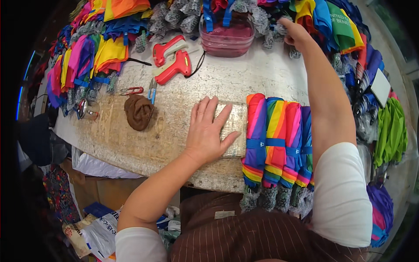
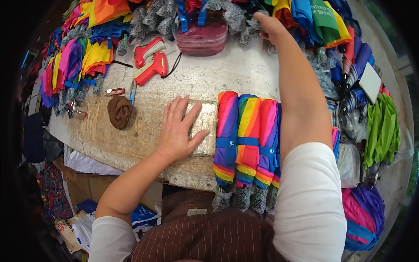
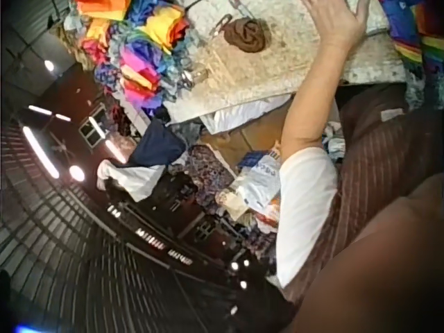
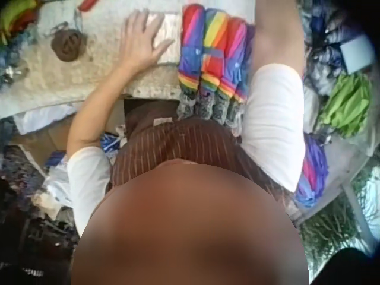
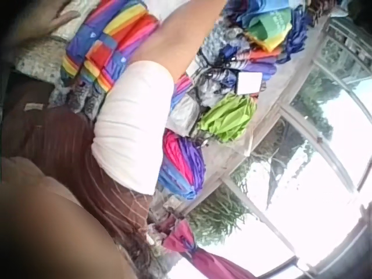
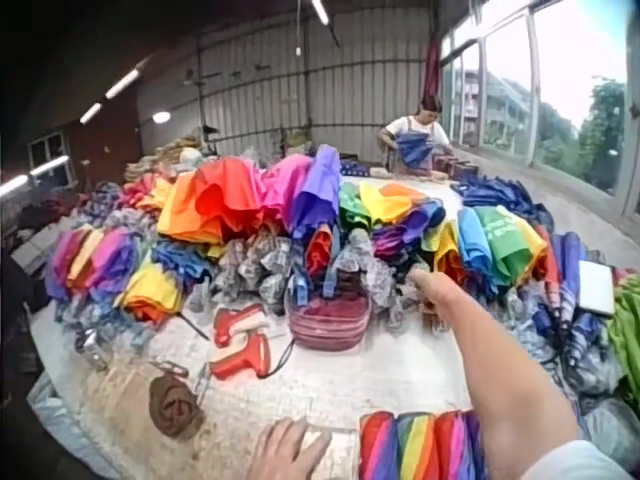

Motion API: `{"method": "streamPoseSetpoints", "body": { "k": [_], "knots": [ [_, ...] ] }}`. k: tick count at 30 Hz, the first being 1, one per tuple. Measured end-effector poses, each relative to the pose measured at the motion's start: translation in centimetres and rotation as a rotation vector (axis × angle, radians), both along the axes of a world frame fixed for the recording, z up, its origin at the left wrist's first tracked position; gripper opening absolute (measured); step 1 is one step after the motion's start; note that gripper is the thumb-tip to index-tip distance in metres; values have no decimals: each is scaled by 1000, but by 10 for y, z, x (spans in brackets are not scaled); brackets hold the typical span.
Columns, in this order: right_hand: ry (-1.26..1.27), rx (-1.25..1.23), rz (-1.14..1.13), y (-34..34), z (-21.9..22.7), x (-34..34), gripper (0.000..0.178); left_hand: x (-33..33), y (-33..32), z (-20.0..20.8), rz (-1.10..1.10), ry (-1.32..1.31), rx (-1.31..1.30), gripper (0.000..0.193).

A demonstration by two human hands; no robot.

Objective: Folding and organizing colorful umbrella canopies and trimming threads from components.

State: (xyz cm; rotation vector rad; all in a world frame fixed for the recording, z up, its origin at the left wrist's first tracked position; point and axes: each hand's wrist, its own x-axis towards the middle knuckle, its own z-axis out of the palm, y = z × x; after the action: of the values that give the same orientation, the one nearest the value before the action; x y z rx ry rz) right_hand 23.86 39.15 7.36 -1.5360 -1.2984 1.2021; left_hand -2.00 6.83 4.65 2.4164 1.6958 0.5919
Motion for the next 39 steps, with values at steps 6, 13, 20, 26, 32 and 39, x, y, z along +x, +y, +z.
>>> {"method": "streamPoseSetpoints", "body": {
  "k": [6, 13, 20, 26, 32, 39],
  "knots": [
    [686, 17, 117, -77, 73, 36, 24, 5, -5, -1, 2, 10, 55, 64],
    [770, 123, 205, -242, 136, 62, 27, 1, -10, -11, 22, -20, 90, 61],
    [1155, 146, 243, -413, 122, 145, 55, -25, -30, -23, 75, -492, 57, 69],
    [581, 291, -7, -436, 144, 173, 34, -40, -71, 26, -10, -1322, -479, 71],
    [780, 194, 318, -441, 137, 102, 28, -41, -106, 112, -322, -1728, -616, 95],
    [1386, -578, 1056, -456, 54, -15, 46, -75, -137, 76, -834, -1755, -428, 57]
  ]
}}
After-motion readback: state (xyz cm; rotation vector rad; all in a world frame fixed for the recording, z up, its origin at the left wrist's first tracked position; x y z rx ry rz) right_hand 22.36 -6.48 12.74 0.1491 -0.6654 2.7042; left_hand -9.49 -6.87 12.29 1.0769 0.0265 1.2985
